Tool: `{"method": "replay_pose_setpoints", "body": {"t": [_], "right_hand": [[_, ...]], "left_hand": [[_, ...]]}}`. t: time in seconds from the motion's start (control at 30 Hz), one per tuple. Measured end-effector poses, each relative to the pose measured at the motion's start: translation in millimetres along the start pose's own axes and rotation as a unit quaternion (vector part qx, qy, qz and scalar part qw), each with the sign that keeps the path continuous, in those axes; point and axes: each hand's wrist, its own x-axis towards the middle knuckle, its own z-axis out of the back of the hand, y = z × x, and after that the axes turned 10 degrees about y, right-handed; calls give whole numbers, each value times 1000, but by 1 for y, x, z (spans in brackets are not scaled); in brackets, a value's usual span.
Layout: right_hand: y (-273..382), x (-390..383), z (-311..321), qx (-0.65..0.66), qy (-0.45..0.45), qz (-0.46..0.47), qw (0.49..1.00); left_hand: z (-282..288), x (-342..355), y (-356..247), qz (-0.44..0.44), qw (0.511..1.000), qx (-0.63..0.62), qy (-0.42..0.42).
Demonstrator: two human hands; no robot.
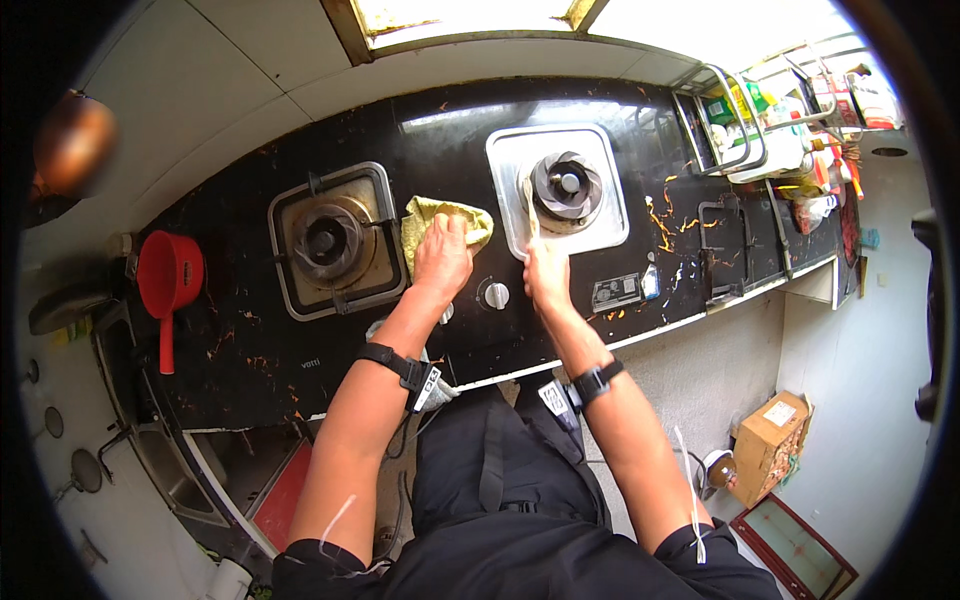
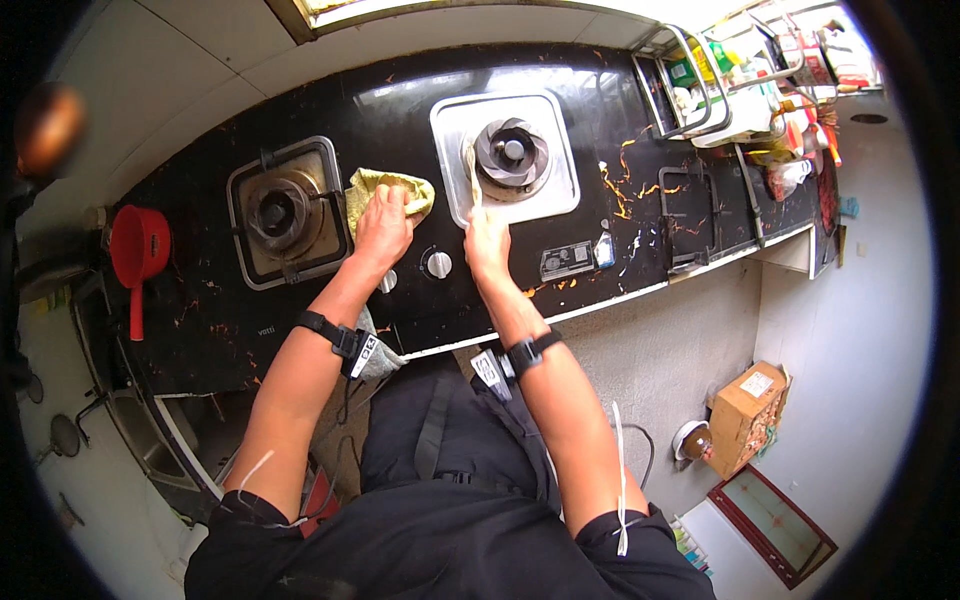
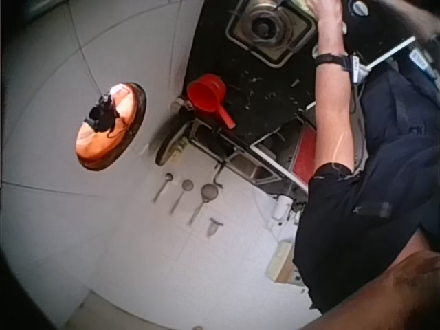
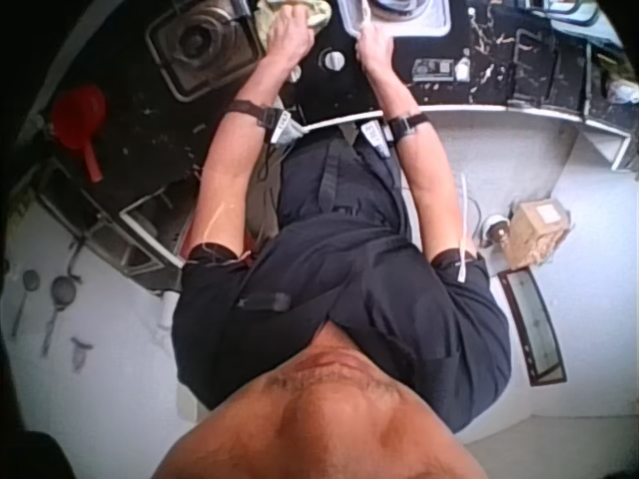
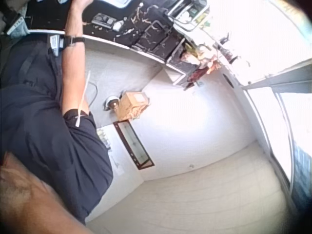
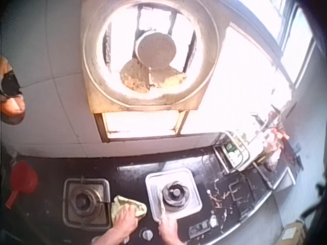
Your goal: The person cleans a gas stove top using a cloth and a small tool. They wipe the surface around the burners, adjust the control knobs, and scrape debris from the burner grates. The person switches between cloths and uses the tool to remove stuck-on residue.
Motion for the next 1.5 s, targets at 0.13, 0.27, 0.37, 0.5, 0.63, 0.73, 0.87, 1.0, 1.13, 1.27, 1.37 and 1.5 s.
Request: {"method": "replay_pose_setpoints", "body": {"t": [0.13, 0.27, 0.37, 0.5, 0.63, 0.73, 0.87, 1.0, 1.13, 1.27, 1.37, 1.5], "right_hand": [[-11, 20, 1, -17, 11, 100, 995], [-33, 27, 10, -141, -21, 45, 989], [-32, 21, 9, -104, -10, 82, 991], [-4, 8, -2, -8, 17, 56, 998], [11, -23, -1, 70, 19, -30, 997], [27, -17, -8, 97, 33, -25, 994], [30, -10, -2, 79, 36, 44, 995], [-6, -28, 22, 1, 11, -116, 993], [-13, 6, 26, -146, -14, 142, 979], [-11, 13, 56, -240, -8, 99, 966], [-18, -16, 100, -264, 16, 12, 964], [-12, -13, 116, -269, 59, 91, 957]], "left_hand": [[0, 1, 1, 7, 1000, 6, 13], [-1, 1, 1, -1, 1000, 9, 9], [-1, 1, 0, 1, 1000, 14, 13], [1, 2, -1, 11, 999, 17, 25], [0, 2, -1, 0, 1000, 13, 12], [0, 1, 0, 3, 1000, 21, 16], [0, 1, 0, 8, 1000, 19, 22], [-1, 2, 0, -5, 1000, 15, 9], [-1, 2, 1, -3, 1000, 17, 12], [-3, 4, 3, -5, 1000, 16, 12], [-6, 4, 5, -10, 1000, 20, 16], [-5, 4, 5, -20, 999, 23, 13]]}}
